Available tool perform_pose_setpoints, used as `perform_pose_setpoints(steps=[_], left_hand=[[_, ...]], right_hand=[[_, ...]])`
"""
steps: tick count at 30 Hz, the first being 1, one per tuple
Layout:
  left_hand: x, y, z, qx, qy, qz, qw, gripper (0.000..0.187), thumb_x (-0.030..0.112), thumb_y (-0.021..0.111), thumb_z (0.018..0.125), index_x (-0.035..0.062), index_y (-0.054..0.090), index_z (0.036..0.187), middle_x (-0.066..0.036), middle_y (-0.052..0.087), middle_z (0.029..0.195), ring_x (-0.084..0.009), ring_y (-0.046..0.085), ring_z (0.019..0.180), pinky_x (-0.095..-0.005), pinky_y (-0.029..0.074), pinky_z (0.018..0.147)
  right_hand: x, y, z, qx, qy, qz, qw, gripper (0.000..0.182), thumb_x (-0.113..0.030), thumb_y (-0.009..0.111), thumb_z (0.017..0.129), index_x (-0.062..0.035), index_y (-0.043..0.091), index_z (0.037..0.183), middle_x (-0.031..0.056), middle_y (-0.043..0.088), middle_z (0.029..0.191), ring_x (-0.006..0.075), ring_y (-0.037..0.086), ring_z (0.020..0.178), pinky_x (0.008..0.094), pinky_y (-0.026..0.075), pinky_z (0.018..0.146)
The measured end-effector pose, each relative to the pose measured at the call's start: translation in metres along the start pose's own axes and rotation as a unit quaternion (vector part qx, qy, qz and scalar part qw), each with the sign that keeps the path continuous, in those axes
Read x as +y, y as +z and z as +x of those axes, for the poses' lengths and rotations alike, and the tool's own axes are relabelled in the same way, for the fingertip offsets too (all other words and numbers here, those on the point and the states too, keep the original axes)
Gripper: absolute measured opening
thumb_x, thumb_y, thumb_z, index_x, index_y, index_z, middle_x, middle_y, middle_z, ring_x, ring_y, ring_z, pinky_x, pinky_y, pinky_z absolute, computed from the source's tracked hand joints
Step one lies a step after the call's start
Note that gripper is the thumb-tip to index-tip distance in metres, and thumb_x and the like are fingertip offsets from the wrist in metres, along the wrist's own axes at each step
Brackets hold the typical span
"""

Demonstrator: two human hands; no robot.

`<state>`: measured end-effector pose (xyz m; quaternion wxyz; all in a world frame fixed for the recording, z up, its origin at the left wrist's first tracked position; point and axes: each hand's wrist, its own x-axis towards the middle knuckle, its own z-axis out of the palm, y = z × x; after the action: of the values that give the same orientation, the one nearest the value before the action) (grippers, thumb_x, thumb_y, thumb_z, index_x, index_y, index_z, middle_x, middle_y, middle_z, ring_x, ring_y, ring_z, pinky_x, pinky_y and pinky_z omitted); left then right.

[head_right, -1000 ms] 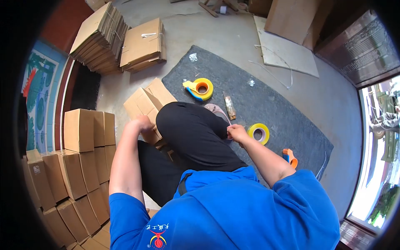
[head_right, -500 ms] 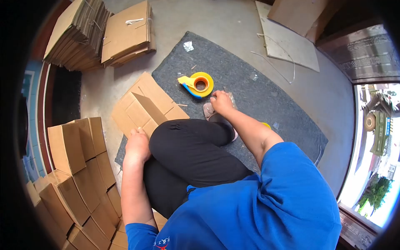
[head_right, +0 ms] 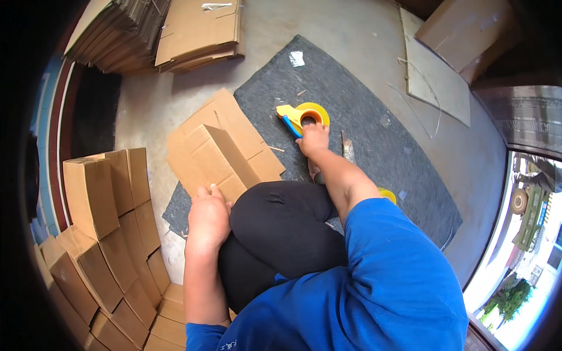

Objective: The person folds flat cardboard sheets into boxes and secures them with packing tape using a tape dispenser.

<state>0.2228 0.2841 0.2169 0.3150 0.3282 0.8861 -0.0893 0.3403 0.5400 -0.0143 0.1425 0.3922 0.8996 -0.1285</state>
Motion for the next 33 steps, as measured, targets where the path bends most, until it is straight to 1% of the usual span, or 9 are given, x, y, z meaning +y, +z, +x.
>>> perform_pose_setpoints(steps=[2,7,12,14,16,22,27,30,33], left_hand=[[-0.004,0.002,0.000,0.012,0.013,-0.002,1.000,0.056,0.026,0.066,0.090,-0.0115,0.049,0.129,-0.025,0.052,0.122,-0.0391,0.056,0.113,-0.0410,0.052,0.092],[-0.009,-0.005,-0.007,0.019,0.015,-0.034,0.999,0.052,0.028,0.066,0.090,-0.0047,0.054,0.128,-0.024,0.054,0.121,-0.0375,0.057,0.111,-0.0413,0.052,0.092],[-0.007,-0.035,-0.017,-0.010,0.020,-0.067,0.997,0.043,0.023,0.065,0.089,0.0008,0.058,0.126,-0.021,0.058,0.115,-0.0334,0.058,0.110,-0.0422,0.050,0.091],[-0.002,-0.031,-0.018,0.282,0.120,-0.340,0.889,0.030,0.011,0.061,0.090,-0.0005,0.060,0.117,-0.017,0.060,0.117,-0.0322,0.063,0.104,-0.0435,0.050,0.090],[0.006,-0.041,-0.020,0.360,0.260,-0.427,0.788,0.040,0.001,0.057,0.084,-0.0005,0.058,0.124,-0.016,0.058,0.124,-0.0299,0.060,0.114,-0.0395,0.047,0.099],[0.000,-0.041,-0.041,0.245,0.404,-0.487,0.735,0.052,-0.006,0.053,0.078,-0.0002,0.057,0.129,-0.016,0.057,0.131,-0.0280,0.054,0.124,-0.0359,0.040,0.108],[-0.027,-0.041,-0.038,0.044,0.325,-0.650,0.685,0.045,-0.003,0.051,0.084,-0.0029,0.058,0.128,-0.010,0.062,0.124,-0.0176,0.057,0.115,-0.0322,0.043,0.102],[-0.048,-0.046,-0.024,-0.106,0.265,-0.785,0.550,0.034,0.003,0.052,0.090,-0.0034,0.063,0.122,-0.010,0.068,0.108,-0.0147,0.062,0.099,-0.0288,0.049,0.091],[-0.056,-0.041,-0.014,-0.128,0.208,-0.826,0.507,0.026,0.007,0.055,0.094,-0.0028,0.065,0.116,-0.008,0.068,0.104,-0.0130,0.063,0.091,-0.0273,0.051,0.084]], right_hand=[[0.006,-0.014,-0.006,0.016,0.009,0.063,0.998,0.042,-0.035,0.079,0.074,-0.0110,0.069,0.107,0.0116,0.066,0.105,0.0277,0.056,0.111,0.0432,0.035,0.101],[0.049,-0.072,-0.051,0.174,-0.244,0.165,0.940,0.047,-0.024,0.082,0.069,-0.0044,0.064,0.109,0.0158,0.063,0.116,0.0333,0.054,0.119,0.0483,0.034,0.104],[0.033,-0.184,-0.105,0.182,-0.371,0.146,0.899,0.052,-0.011,0.083,0.066,-0.0061,0.060,0.113,0.0102,0.063,0.114,0.0315,0.053,0.123,0.0479,0.036,0.104],[0.022,-0.214,-0.120,0.161,-0.398,0.134,0.893,0.051,-0.010,0.083,0.067,-0.0065,0.060,0.111,0.0084,0.063,0.112,0.0303,0.054,0.123,0.0476,0.036,0.104],[0.010,-0.234,-0.131,0.146,-0.420,0.128,0.886,0.050,-0.011,0.083,0.067,-0.0067,0.060,0.111,0.0082,0.063,0.113,0.0298,0.054,0.123,0.0478,0.036,0.105],[-0.015,-0.269,-0.151,0.075,-0.475,0.116,0.869,0.049,-0.011,0.082,0.070,-0.0071,0.060,0.114,0.0082,0.062,0.118,0.0287,0.052,0.125,0.0497,0.033,0.108],[-0.028,-0.279,-0.149,-0.056,-0.464,0.159,0.869,0.050,-0.028,0.080,0.078,-0.0069,0.060,0.119,0.0098,0.061,0.124,0.0288,0.052,0.127,0.0519,0.022,0.116],[-0.046,-0.288,-0.144,-0.099,-0.446,0.222,0.861,0.049,-0.040,0.074,0.078,-0.0036,0.063,0.110,0.0101,0.064,0.111,0.0262,0.056,0.116,0.0489,0.026,0.114],[-0.065,-0.294,-0.136,-0.147,-0.428,0.279,0.847,0.051,-0.048,0.068,0.077,-0.0023,0.065,0.100,0.0103,0.063,0.100,0.0229,0.059,0.105,0.0447,0.032,0.111]])
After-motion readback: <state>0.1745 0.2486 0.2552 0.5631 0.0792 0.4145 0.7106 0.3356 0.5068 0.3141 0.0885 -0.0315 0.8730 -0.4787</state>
